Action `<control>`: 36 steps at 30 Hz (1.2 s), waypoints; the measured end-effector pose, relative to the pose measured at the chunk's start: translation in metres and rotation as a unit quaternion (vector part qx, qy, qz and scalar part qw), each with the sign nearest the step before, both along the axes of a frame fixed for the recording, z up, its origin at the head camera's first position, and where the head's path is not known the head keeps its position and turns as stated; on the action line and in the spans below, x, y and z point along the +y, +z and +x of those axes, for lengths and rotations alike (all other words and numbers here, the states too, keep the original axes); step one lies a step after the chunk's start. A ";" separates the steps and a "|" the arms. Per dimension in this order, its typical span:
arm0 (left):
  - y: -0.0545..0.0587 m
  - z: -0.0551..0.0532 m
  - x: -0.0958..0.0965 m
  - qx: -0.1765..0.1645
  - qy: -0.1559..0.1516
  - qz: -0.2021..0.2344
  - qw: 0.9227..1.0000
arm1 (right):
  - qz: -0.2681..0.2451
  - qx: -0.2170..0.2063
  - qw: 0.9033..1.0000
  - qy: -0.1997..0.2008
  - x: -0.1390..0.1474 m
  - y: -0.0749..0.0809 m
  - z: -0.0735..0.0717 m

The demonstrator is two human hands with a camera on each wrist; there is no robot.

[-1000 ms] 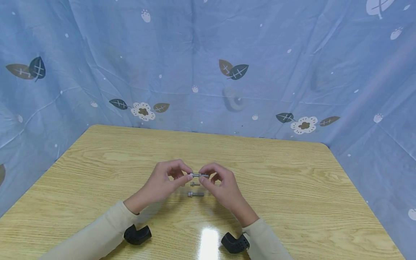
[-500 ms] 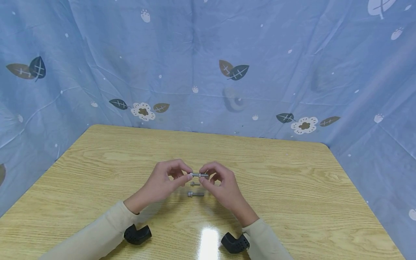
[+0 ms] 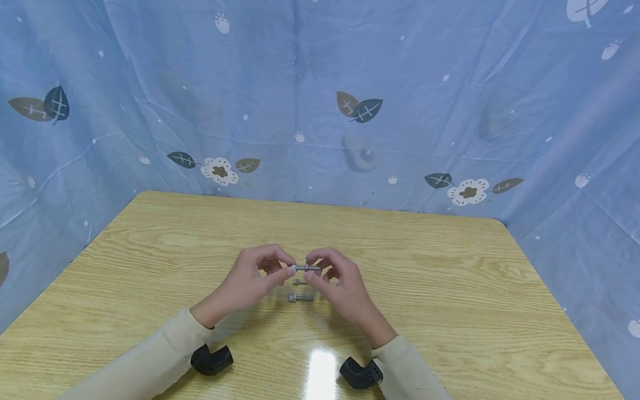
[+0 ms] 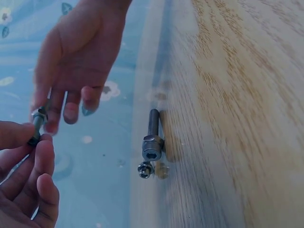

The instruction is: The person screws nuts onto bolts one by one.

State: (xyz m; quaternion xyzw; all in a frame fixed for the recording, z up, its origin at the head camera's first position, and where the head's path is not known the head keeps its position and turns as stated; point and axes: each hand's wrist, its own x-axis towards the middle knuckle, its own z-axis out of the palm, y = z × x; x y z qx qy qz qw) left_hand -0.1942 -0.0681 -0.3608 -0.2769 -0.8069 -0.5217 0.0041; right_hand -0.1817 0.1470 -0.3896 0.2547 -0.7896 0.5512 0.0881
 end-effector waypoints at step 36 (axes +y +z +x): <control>0.002 0.002 0.001 0.002 0.008 -0.005 1.000 | 0.003 0.024 1.000 -0.008 -0.002 0.000 0.002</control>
